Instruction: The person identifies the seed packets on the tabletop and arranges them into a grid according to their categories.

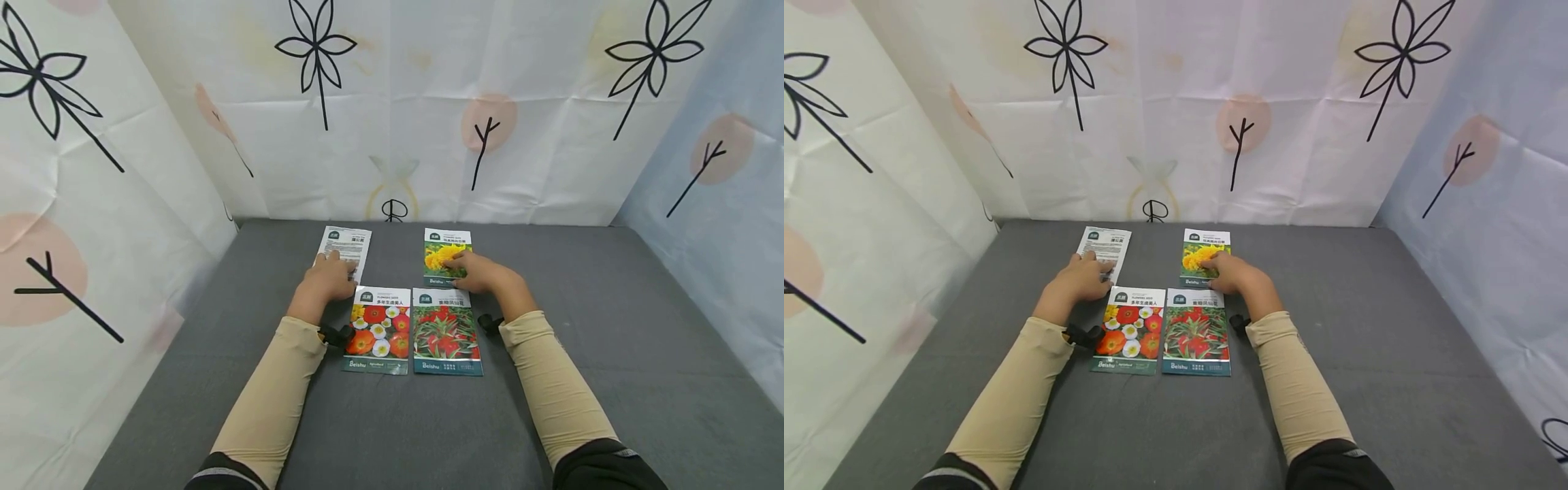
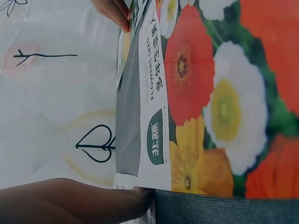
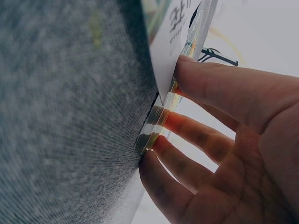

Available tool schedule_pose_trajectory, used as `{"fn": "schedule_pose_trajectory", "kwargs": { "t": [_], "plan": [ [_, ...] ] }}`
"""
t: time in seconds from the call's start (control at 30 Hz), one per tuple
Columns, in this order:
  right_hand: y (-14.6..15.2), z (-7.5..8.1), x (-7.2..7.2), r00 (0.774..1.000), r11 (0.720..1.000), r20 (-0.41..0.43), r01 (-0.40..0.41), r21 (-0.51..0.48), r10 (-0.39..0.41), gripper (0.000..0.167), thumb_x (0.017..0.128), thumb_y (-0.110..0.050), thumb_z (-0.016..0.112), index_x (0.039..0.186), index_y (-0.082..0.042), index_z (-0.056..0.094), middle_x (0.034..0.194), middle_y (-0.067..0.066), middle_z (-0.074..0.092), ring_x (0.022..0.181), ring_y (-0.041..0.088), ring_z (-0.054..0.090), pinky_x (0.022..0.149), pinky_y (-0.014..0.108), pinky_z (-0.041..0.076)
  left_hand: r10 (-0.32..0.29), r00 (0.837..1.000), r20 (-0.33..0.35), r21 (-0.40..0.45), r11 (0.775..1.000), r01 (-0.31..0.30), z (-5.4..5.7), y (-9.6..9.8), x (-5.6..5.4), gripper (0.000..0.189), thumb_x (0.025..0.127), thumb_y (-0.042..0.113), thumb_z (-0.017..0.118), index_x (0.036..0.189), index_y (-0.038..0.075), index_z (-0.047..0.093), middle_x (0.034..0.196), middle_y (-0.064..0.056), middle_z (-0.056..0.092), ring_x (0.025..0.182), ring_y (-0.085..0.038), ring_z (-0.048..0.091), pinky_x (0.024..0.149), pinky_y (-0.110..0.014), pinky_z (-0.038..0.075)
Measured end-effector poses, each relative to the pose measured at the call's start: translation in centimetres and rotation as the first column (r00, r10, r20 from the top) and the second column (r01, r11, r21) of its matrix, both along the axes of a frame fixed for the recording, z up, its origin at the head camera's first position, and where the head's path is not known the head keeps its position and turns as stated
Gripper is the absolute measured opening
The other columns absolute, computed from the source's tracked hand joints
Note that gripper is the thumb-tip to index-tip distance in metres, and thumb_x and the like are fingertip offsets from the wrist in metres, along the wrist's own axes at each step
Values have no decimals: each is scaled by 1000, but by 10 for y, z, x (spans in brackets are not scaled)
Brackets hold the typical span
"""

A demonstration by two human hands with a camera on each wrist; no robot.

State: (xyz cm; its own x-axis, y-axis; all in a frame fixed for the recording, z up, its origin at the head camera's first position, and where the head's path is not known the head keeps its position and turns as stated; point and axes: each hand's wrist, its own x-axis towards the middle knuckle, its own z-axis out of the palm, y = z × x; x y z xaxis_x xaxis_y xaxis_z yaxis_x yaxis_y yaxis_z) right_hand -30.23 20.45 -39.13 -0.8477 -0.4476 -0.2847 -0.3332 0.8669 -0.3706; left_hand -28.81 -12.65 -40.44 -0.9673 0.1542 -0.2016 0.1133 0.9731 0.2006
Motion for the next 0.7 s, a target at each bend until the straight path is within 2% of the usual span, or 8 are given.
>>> {"fn": "schedule_pose_trajectory", "kwargs": {
  "t": [0.27, 0.7],
  "plan": [
    [1, 1, -1, 1000, 1000, -5, -11, -6, 11, 59, 106, -11, 61, 162, -5, 43, 168, 31, 33, 155, 52, 32, 118, 62, 40, -3, 1000, 13, 7, 1000, 2, 2, 3, -2, 58, 104, 33, 59, 160, 20, 51, 171, -26, 28, 155, -50, 26, 119, -69, 38],
    [1, -1, 1, 1000, 1000, -6, 0, -2, 0, 59, 107, -13, 62, 162, -6, 43, 168, 30, 33, 155, 52, 31, 123, 64, 36, -8, 1000, 29, 11, 1000, 8, 3, 5, -4, 57, 105, 34, 60, 160, 20, 51, 173, -25, 26, 158, -50, 22, 122, -70, 34]
  ]
}}
